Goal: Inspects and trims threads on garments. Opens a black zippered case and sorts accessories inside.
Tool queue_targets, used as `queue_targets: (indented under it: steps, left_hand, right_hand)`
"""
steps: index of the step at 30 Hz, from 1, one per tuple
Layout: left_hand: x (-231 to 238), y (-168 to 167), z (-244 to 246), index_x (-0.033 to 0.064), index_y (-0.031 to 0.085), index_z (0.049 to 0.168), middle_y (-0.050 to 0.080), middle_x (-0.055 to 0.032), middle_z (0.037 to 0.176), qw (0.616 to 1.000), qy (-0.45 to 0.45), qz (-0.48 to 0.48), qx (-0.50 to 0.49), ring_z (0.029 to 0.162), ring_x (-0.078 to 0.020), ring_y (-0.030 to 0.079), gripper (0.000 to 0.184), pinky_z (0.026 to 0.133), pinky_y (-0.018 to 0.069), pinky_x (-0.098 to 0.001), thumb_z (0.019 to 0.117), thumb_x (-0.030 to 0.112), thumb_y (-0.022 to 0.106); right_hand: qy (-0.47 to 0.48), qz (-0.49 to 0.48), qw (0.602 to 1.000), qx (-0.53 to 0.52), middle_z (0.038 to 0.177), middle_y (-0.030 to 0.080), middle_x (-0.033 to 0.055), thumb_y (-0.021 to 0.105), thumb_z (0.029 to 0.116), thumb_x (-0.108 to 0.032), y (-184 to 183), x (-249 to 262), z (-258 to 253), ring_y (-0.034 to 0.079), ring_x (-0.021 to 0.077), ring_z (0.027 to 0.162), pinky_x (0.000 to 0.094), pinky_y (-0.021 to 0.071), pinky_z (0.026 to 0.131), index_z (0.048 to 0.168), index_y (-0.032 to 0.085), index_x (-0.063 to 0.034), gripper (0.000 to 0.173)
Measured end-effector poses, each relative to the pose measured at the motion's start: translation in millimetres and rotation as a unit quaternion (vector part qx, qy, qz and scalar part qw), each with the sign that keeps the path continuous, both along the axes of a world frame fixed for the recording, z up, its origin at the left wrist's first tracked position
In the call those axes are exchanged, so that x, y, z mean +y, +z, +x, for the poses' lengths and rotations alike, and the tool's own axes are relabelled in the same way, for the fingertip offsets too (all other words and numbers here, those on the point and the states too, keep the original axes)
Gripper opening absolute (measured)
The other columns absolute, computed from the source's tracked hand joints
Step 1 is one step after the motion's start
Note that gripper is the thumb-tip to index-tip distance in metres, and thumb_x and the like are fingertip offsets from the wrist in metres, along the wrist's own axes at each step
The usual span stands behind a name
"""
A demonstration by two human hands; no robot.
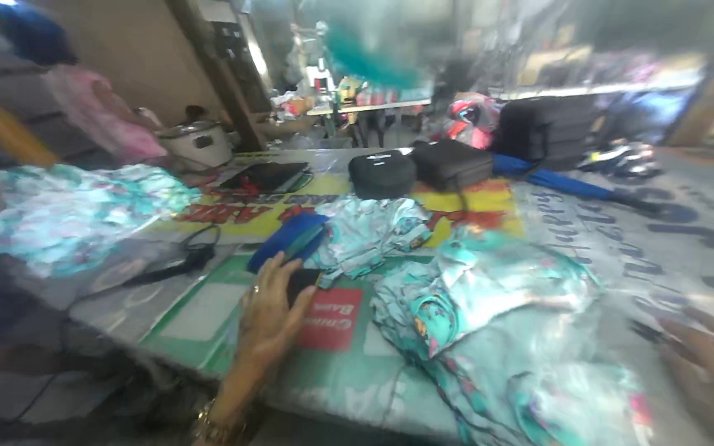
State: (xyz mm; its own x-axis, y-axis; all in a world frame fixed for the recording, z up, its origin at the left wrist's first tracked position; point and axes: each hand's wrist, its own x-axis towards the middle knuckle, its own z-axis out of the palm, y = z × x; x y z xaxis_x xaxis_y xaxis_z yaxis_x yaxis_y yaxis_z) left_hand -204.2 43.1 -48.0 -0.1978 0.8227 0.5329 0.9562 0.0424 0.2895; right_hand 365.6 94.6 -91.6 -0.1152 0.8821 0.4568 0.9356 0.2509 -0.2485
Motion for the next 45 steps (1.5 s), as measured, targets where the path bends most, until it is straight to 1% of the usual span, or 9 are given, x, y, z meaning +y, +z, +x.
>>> queue_targets:
  steps: [4,7,11,15,19,25,29,40,45]
  left_hand:
    - [34.8,4.0,75.0,0.0117,0.063,0.138,0.047,-0.0189,0.155,0.986,-0.153,-0.019,0.055,0.143,-0.0435,0.044,0.051,0.111,0.0348,-0.0680,0.0976,0.043,0.059]
    - [54.3,10.5,137.3,0.0144,0.065,0.134,0.048,-0.0160,0.155,0.953,-0.285,0.027,0.102,0.144,-0.0427,0.042,0.059,0.111,0.0336,-0.0704,0.0758,0.015,0.073]
    - [70.9,25.0,224.6,0.0239,0.063,0.132,0.054,-0.0061,0.151,0.864,-0.447,0.156,0.173,0.148,-0.0280,0.040,0.032,0.121,0.0241,-0.0598,0.1054,0.033,0.046]
    - [73.5,45.0,309.7,0.0234,0.065,0.125,0.057,-0.0012,0.148,0.773,-0.589,0.170,0.162,0.150,-0.0209,0.038,0.032,0.125,0.0200,-0.0518,0.1061,0.038,0.043]
    - [88.6,39.2,402.9,0.0233,0.067,0.127,0.057,-0.0035,0.149,0.720,-0.665,0.133,0.149,0.146,-0.0237,0.044,0.035,0.119,0.0350,-0.0504,0.1031,0.044,0.051]
    - [125.6,26.9,545.9,0.0045,0.037,0.157,0.042,-0.0168,0.159,0.653,-0.677,-0.312,-0.131,0.144,-0.0245,0.046,0.067,0.118,0.0392,-0.0409,0.1025,0.035,0.060]
    - [148.2,17.4,616.2,0.0076,0.024,0.162,0.035,-0.0182,0.163,0.682,-0.533,-0.347,-0.361,0.146,-0.0289,0.042,0.083,0.118,0.0387,-0.0487,0.0996,0.049,0.061]
    - [199.9,18.7,580.0,0.0148,0.042,0.154,0.056,-0.0133,0.145,0.683,-0.497,-0.389,-0.367,0.130,-0.0246,0.058,0.067,0.107,0.0500,-0.0473,0.0969,0.036,0.068]
    - [161.9,34.0,503.7,0.0209,0.043,0.155,0.061,-0.0075,0.140,0.668,-0.478,-0.413,-0.393,0.122,-0.0216,0.064,0.064,0.100,0.0555,-0.0450,0.0971,0.037,0.065]
  right_hand:
    - [-0.022,0.092,0.996,0.003,0.146,0.052,0.0311,0.057,0.1015,-0.028,8.0,-6.5,8.9,0.050,0.0545,0.132,0.0711,0.0384,0.103,0.127,0.069,-0.0038,0.037]
    - [-0.087,0.191,0.978,0.003,0.149,0.048,0.0333,0.053,0.1001,-0.042,22.4,-13.6,40.6,0.043,0.0567,0.139,0.0732,0.0339,0.107,0.135,0.065,-0.0028,0.053]
    - [-0.232,0.263,0.936,0.014,0.157,0.040,0.0302,0.056,0.0992,-0.045,63.8,-24.5,129.7,0.034,0.0547,0.146,0.0739,0.0284,0.112,0.145,0.055,-0.0043,0.061]
    - [-0.370,0.266,0.878,0.148,0.159,0.036,0.0303,0.067,0.0974,-0.034,84.7,-25.9,253.0,0.032,0.0511,0.148,0.0679,0.0308,0.115,0.152,0.045,-0.0030,0.066]
    - [-0.392,0.179,0.827,0.360,0.149,0.048,0.0309,0.060,0.1019,-0.040,81.5,-29.1,323.2,0.047,0.0411,0.139,0.0559,0.0380,0.115,0.150,0.045,0.0030,0.066]
    - [-0.269,0.024,0.813,0.516,0.127,0.068,0.0126,0.043,0.1063,-0.053,53.3,-28.1,366.4,0.066,0.0212,0.114,0.0473,0.0543,0.097,0.137,0.061,-0.0073,0.058]
    - [-0.221,-0.065,0.806,0.545,0.111,0.072,0.0130,0.025,0.1109,-0.047,68.1,-41.9,338.7,0.069,0.0225,0.100,0.0456,0.0559,0.087,0.127,0.063,-0.0029,0.061]
    - [-0.124,0.044,0.860,0.492,0.127,0.069,0.0102,0.055,0.0983,-0.030,36.3,-73.6,217.1,0.071,0.0194,0.107,0.0391,0.0622,0.084,0.140,0.057,-0.0032,0.050]
    - [-0.045,0.142,0.898,0.414,0.152,0.051,0.0145,0.064,0.0958,-0.045,16.9,-111.8,134.4,0.049,0.0186,0.141,0.0398,0.0481,0.111,0.150,0.048,-0.0007,0.072]
